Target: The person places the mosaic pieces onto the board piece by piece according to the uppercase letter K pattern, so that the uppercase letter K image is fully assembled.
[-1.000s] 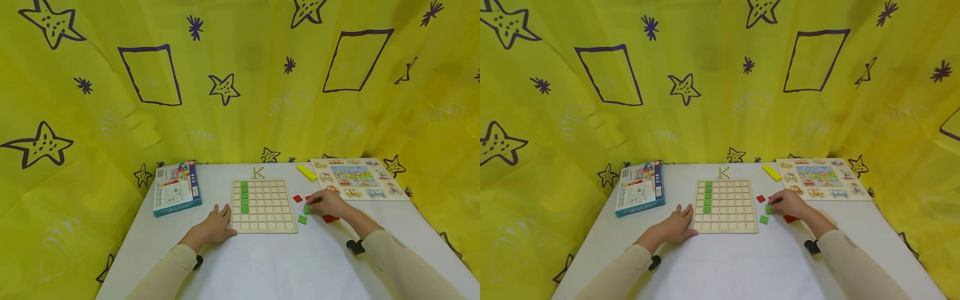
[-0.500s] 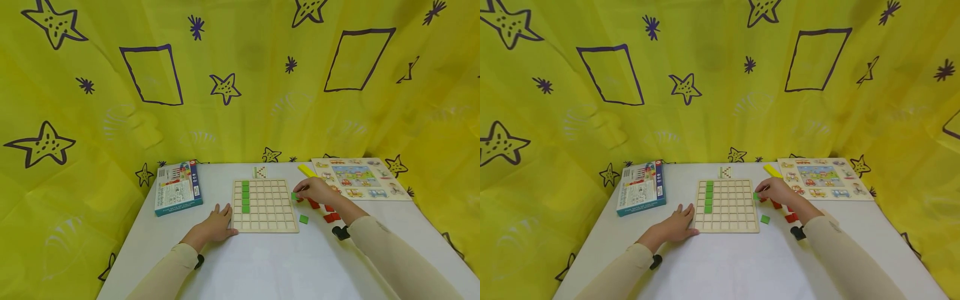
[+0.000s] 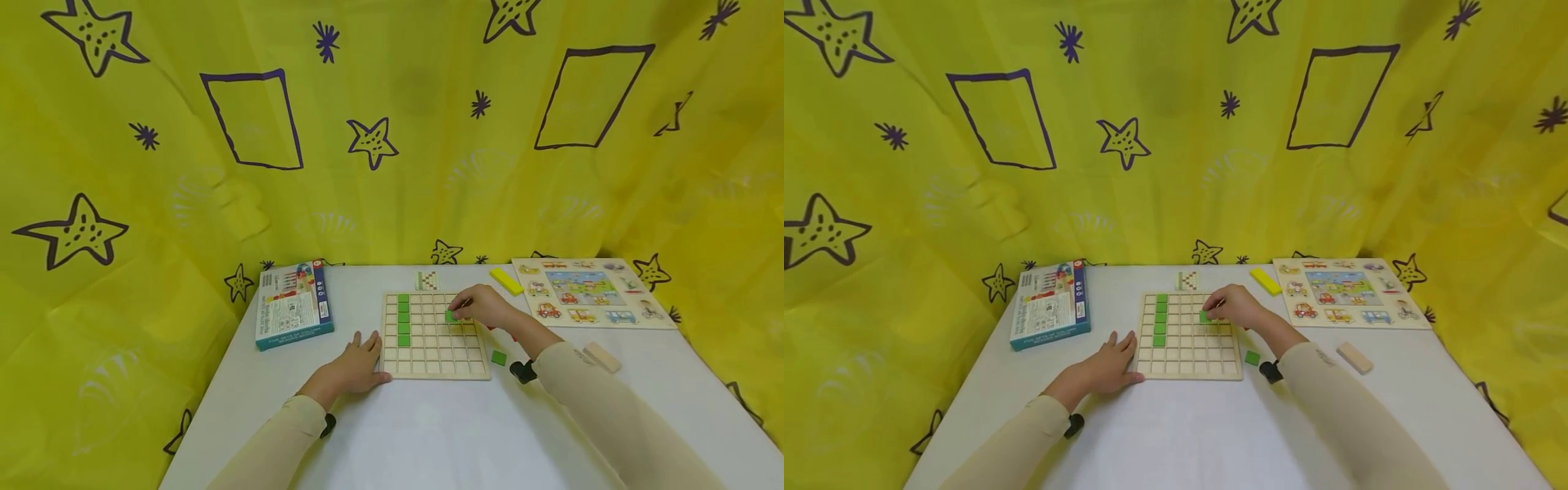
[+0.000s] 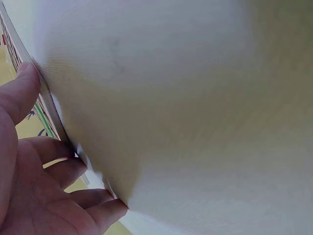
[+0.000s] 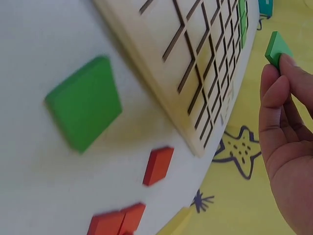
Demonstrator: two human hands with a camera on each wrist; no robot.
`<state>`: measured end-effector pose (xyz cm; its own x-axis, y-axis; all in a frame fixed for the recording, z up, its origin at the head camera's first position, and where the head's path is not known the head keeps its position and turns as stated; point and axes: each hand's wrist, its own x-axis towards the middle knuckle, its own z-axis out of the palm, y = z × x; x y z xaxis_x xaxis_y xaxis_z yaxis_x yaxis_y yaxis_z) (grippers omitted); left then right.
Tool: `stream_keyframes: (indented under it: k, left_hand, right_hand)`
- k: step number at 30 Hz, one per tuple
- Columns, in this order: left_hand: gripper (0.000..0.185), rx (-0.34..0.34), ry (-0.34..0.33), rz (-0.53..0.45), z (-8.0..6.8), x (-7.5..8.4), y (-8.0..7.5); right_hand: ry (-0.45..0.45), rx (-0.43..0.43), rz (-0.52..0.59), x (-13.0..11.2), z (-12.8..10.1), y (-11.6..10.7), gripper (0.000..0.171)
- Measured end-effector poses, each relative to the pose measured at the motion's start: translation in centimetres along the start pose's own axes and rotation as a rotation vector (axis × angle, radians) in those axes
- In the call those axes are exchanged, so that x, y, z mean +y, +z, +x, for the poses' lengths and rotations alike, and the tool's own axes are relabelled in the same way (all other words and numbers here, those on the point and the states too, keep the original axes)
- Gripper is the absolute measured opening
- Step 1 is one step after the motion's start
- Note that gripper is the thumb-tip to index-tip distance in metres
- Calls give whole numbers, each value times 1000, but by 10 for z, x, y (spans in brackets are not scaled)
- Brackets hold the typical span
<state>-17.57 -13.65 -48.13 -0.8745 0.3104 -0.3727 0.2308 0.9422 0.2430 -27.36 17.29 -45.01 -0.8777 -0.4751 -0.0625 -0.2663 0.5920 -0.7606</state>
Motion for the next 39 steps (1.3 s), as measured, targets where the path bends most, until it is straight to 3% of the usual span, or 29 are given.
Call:
stream_keyframes:
  k: [16, 30, 39]
  left_hand:
    - [90, -12, 17, 35, 6, 0, -1]
    - [89, 2, 39, 60, 7, -3, -2]
    - [89, -3, 32, 56, 5, -4, 0]
  right_hand:
    - [-76, -98, 65, -21, 23, 48, 10]
    - [-39, -152, 70, -37, 25, 84, 5]
    - [-89, -148, -31, -35, 25, 100, 6]
